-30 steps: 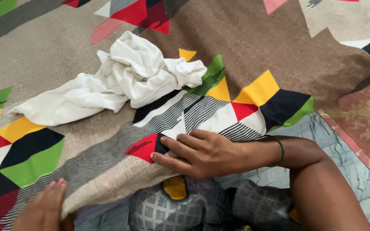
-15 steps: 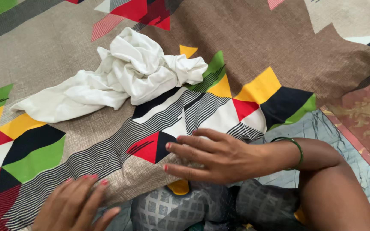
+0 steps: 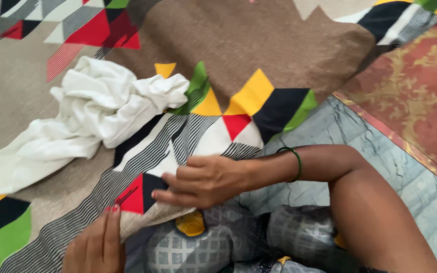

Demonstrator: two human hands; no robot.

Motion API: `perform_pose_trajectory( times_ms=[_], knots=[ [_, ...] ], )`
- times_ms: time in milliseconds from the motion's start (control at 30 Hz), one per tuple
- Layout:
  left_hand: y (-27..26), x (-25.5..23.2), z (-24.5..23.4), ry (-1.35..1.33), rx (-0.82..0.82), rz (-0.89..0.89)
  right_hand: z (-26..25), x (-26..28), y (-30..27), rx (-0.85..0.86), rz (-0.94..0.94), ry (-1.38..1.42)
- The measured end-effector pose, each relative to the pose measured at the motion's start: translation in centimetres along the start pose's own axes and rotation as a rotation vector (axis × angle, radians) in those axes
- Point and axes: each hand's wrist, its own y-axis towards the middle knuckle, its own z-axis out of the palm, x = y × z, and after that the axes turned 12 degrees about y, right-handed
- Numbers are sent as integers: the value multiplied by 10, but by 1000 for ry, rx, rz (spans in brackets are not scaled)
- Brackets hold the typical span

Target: The person folds a white cloth by hand on a bed, repeatedly smoothing and layering sections of the fabric.

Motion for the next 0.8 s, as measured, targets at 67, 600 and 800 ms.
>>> perform_pose_trajectory(
  times_ms=[67,600,800],
  knots=[
    [-14,-1,26,4,-140,33,-5,3,-6,6,-37,45],
    [201,-6,20,-661,349,405,-75,-101,-53,235,550,15],
    [209,-61,62,-803,378,432,-75,-87,-79,440,685,115]
  ],
)
